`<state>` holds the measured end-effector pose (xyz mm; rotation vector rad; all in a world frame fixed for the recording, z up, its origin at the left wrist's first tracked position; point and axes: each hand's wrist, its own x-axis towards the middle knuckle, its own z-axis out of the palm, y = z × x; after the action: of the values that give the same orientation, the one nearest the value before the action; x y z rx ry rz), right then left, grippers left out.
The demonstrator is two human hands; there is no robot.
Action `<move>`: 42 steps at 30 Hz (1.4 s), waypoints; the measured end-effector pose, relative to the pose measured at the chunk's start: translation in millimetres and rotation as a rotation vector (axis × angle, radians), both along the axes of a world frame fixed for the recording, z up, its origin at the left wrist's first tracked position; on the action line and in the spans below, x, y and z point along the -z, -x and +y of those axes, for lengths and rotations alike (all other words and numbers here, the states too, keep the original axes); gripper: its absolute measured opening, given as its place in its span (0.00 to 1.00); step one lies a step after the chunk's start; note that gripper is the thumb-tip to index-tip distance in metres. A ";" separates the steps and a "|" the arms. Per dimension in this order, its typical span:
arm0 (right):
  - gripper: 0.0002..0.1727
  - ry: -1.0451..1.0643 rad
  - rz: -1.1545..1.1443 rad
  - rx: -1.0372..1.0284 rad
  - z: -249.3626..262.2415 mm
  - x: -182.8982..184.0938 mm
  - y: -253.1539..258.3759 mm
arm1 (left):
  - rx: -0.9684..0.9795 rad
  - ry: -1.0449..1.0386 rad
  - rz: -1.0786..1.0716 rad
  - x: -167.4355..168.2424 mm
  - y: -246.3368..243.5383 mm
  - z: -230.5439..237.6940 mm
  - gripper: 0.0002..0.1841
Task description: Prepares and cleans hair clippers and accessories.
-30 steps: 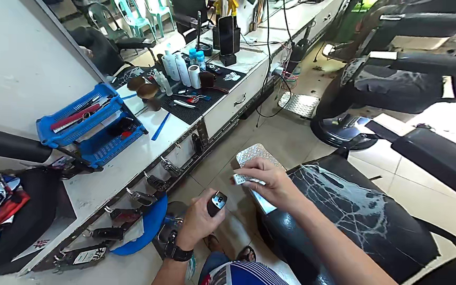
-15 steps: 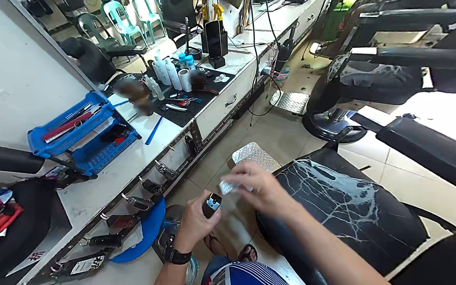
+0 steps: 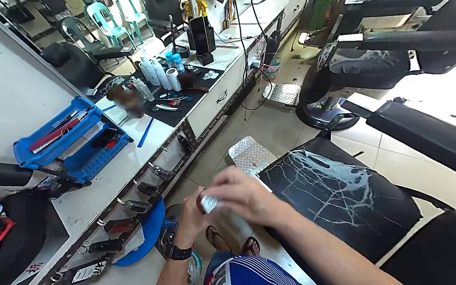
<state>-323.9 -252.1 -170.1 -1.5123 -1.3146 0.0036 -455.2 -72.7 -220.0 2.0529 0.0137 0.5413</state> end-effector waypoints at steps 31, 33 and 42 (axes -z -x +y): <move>0.11 0.439 -0.345 -0.050 3.7 13.3 -30.6 | 0.232 0.862 0.345 -10.2 -10.0 -1.8 0.13; 0.09 0.463 -0.371 -0.082 6.3 8.6 -32.4 | 0.246 0.865 0.383 -11.0 -10.4 -2.9 0.13; 0.44 0.654 -0.017 -0.057 6.4 7.4 -23.5 | 0.135 0.722 0.519 -10.4 -15.0 -9.7 0.11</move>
<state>-300.5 -245.7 -177.5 -2.0148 -1.4462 0.5014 -440.2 -82.3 -209.6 1.4145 0.3278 -0.0986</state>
